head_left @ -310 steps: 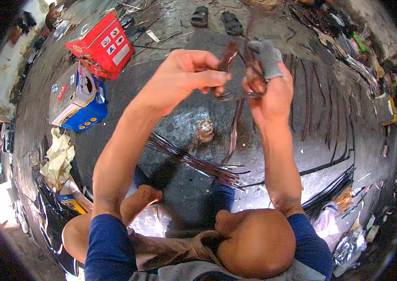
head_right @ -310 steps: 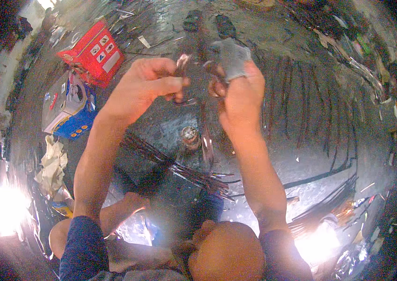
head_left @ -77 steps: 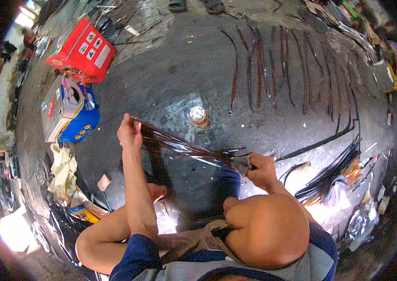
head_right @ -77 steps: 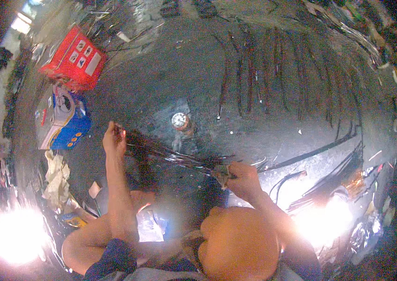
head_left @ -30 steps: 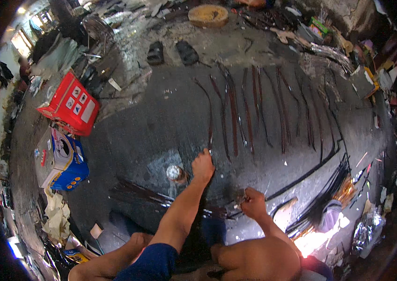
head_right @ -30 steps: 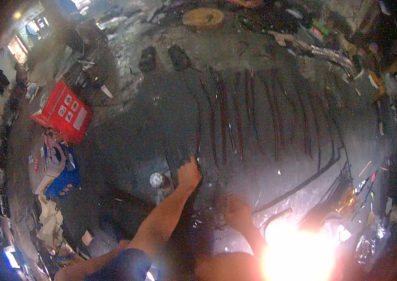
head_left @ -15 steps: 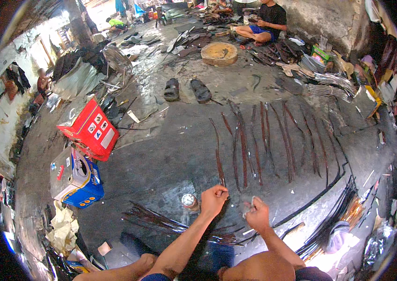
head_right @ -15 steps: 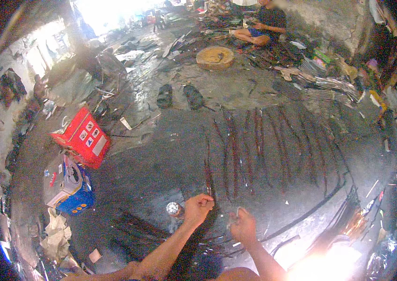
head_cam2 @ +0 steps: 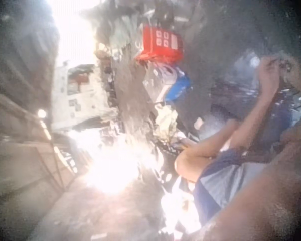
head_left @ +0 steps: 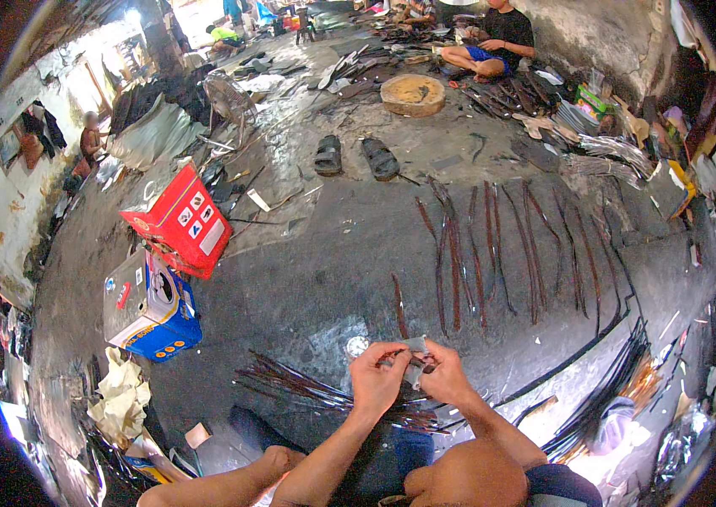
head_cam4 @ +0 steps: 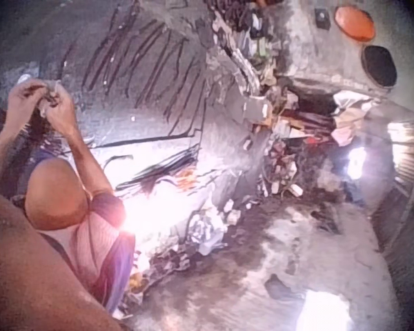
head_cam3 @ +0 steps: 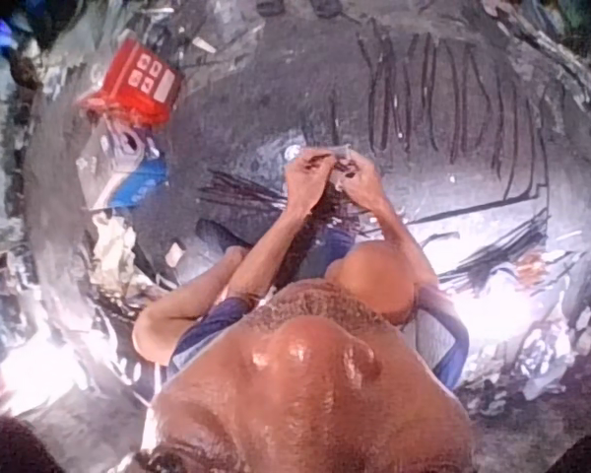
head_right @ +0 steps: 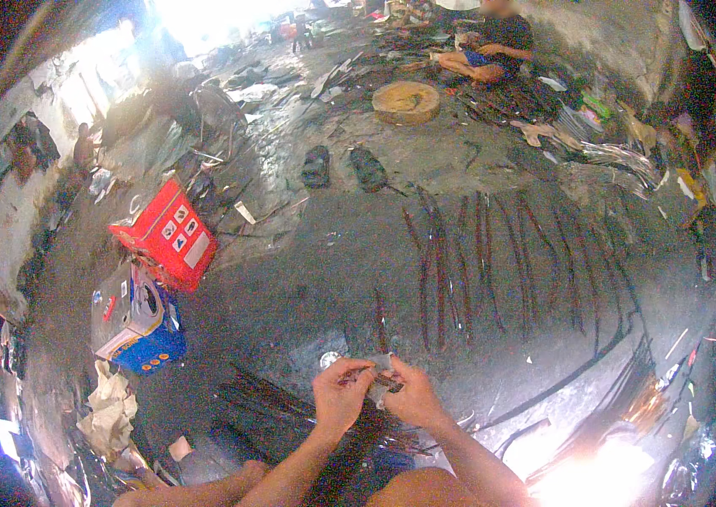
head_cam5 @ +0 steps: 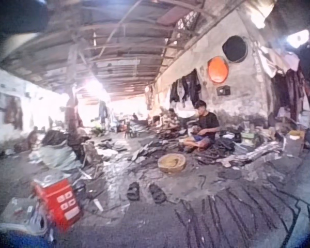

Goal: The person sits on the floor and strips the insulation from multiple thin wires using a handheld tool. They place the stripped wires into a pile and later handle a black plastic sheet.

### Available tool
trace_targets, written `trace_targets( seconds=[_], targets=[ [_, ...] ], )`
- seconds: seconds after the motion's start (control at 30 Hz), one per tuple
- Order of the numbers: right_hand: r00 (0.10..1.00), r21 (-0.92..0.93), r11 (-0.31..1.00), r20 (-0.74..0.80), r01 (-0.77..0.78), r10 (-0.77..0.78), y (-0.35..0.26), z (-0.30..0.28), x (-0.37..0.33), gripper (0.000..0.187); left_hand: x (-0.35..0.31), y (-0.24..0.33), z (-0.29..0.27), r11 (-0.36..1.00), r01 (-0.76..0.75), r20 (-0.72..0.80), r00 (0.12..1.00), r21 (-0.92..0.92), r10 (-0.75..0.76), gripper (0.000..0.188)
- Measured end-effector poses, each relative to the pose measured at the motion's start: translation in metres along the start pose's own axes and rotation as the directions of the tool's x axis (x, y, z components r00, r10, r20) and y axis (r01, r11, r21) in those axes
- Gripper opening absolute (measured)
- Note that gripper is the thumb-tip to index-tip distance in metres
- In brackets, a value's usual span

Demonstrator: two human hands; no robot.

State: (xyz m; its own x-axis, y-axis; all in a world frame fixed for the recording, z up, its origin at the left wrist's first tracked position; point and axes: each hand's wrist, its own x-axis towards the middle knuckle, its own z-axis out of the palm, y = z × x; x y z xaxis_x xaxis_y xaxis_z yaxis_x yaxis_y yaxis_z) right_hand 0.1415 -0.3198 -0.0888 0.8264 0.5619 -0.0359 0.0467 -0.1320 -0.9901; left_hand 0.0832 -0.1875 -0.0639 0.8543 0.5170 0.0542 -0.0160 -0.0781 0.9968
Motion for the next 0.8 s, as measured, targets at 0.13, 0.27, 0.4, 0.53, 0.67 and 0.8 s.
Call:
trace_targets(
  seconds=[0.13,0.27,0.4,0.53,0.67,0.8],
  targets=[
    [0.969,-0.429,0.877,-0.020,0.215,-0.248,-0.024,-0.003,0.001,0.028,0.001,0.001,-0.006,0.962,0.182,-0.005,0.982,-0.205,-0.187,0.015],
    [0.935,-0.460,0.839,-0.050,0.290,-0.351,-0.043,0.001,-0.001,0.023,0.002,-0.008,-0.009,0.935,0.226,0.007,0.972,-0.272,-0.233,0.018],
    [0.931,-0.506,0.808,-0.026,0.302,-0.365,-0.040,0.002,-0.001,0.020,0.003,-0.012,-0.011,0.888,0.298,0.051,0.953,-0.349,-0.300,0.018],
    [0.937,-0.464,0.841,-0.058,0.280,-0.344,-0.041,0.005,0.000,0.018,0.001,-0.014,-0.018,0.779,0.357,0.105,0.928,-0.515,-0.356,0.017],
    [0.941,-0.431,0.863,-0.083,0.264,-0.329,-0.042,0.008,0.000,0.016,-0.002,-0.015,-0.019,0.673,0.404,0.133,0.899,-0.620,-0.418,0.017],
    [0.904,-0.451,0.817,-0.047,0.360,-0.425,-0.035,0.010,0.005,0.015,0.002,-0.017,-0.023,0.672,0.412,0.144,0.897,-0.615,-0.418,0.015]
  ],
)
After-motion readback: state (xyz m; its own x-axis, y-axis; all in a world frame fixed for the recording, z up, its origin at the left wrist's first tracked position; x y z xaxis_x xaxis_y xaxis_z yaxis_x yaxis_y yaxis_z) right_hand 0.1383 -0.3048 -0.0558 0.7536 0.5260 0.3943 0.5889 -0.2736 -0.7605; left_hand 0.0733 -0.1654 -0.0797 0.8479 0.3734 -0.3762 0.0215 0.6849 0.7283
